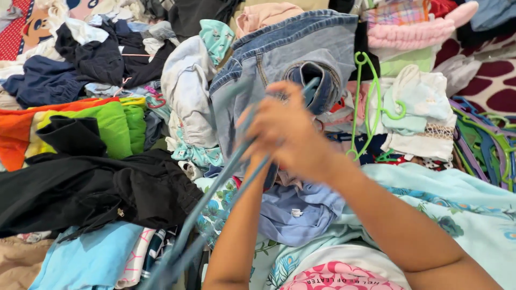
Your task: The person lies on a bed and sorts through a large pile of clothes and hangers. They remove garments from hangers, fold some items, and place them into separate piles while handling multiple clothing types including shirts, pants, and jeans.
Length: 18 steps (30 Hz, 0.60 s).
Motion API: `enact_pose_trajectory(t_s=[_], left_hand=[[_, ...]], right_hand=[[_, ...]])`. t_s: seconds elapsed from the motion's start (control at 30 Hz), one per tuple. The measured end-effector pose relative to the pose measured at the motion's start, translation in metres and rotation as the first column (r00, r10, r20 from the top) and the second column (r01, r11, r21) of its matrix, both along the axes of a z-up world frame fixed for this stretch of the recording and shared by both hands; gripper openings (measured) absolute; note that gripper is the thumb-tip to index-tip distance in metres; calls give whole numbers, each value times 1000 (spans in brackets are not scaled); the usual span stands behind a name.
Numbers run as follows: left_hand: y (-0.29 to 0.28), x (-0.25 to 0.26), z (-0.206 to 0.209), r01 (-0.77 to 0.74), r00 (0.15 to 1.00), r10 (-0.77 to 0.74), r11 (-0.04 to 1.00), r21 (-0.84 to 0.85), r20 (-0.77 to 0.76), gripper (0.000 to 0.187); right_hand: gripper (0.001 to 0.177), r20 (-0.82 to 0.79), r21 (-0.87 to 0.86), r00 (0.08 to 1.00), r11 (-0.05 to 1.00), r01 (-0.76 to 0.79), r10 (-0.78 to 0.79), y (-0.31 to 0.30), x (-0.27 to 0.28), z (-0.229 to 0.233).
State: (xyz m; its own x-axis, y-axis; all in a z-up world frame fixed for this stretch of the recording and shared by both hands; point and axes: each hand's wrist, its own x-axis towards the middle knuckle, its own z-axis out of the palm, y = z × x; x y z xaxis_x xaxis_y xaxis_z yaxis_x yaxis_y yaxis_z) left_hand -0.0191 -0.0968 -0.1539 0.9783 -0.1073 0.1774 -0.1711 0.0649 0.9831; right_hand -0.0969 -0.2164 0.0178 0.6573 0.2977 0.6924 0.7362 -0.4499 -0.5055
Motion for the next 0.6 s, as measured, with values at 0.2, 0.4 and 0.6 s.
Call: enact_pose_trajectory(t_s=[0.2,0.4,0.6], left_hand=[[68,87,21,-357,915,184,782,-510,-359,34],[286,123,100,-112,767,490,739,-665,415,35],[394,132,25,-688,225,889,434,-582,398,58]], right_hand=[[17,-296,685,953,681,257,-62,-57,1,4],[15,-512,802,833,232,551,-207,-218,15,-144],[14,-825,552,562,125,824,-58,-265,18,-350]])
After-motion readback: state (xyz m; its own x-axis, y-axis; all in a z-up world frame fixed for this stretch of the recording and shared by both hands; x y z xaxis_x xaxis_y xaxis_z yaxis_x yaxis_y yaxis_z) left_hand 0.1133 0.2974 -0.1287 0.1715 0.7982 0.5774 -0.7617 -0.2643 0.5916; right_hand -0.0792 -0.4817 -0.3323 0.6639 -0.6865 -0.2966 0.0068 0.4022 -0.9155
